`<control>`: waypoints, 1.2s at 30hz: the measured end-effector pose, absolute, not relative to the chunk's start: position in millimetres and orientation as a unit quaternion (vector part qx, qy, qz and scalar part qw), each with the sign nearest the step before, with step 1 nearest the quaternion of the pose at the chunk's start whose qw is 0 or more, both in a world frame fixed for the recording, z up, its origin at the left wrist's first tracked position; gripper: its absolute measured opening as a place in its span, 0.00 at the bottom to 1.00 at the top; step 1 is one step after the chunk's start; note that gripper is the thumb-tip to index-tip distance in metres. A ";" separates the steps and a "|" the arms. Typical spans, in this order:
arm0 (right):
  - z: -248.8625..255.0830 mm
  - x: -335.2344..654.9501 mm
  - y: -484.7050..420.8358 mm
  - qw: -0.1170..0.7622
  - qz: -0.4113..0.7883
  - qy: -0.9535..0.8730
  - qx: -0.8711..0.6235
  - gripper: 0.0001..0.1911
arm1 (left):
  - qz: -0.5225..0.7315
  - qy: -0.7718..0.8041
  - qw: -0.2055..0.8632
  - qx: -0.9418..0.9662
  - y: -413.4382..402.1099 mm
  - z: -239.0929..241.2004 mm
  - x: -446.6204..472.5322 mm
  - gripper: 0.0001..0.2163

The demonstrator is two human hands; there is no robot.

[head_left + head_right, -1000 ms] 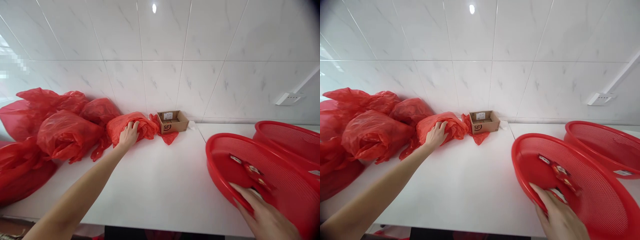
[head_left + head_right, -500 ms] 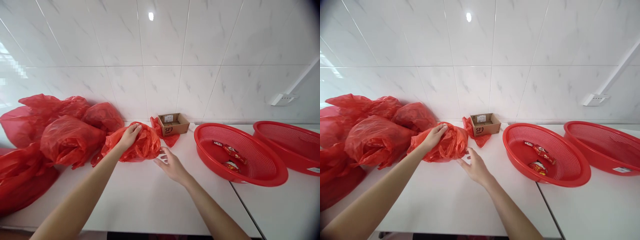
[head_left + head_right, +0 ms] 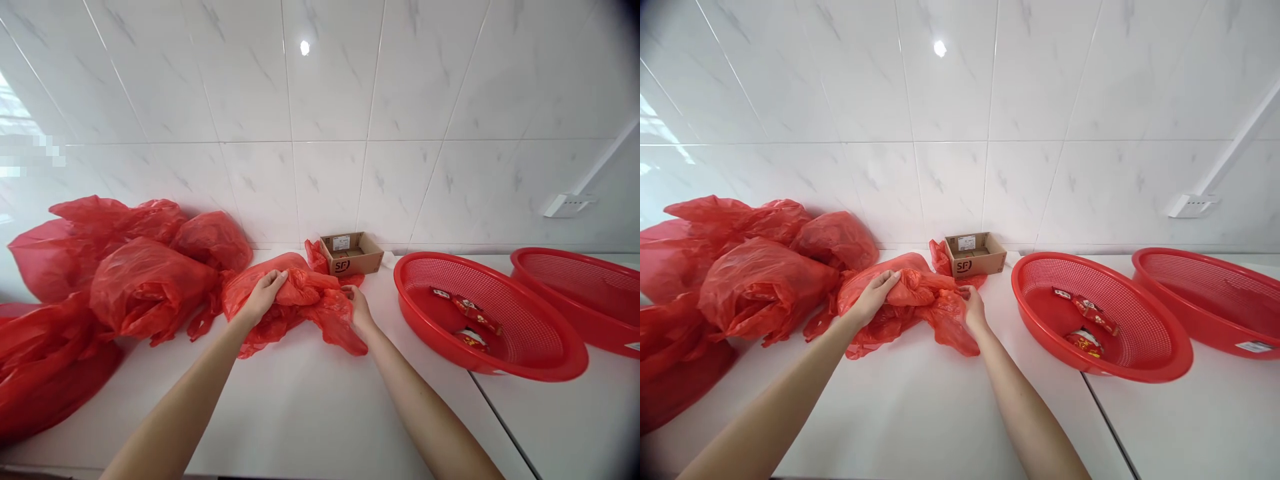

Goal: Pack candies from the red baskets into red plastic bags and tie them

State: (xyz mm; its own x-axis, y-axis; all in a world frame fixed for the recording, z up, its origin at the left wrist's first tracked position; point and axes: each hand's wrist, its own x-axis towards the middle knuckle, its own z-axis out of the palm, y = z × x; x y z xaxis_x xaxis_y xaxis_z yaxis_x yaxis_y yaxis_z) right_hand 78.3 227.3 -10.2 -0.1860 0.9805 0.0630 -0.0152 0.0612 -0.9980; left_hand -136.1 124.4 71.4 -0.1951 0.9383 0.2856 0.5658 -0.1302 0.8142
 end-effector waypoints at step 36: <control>51.6 166.3 83.9 0.509 0.689 -0.409 -0.314 0.11 | 0.415 0.632 0.047 0.652 6.0 27.8 -6.8 0.21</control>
State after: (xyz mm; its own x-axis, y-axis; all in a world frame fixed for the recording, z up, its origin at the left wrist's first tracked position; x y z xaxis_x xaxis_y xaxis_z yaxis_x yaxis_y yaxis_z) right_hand 166.3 83.9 51.6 -0.2853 0.9583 -0.0165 -0.4444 -0.1475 -0.8836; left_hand -6.8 6.0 27.8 -0.1446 0.8638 0.4826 0.7865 -0.1956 0.5858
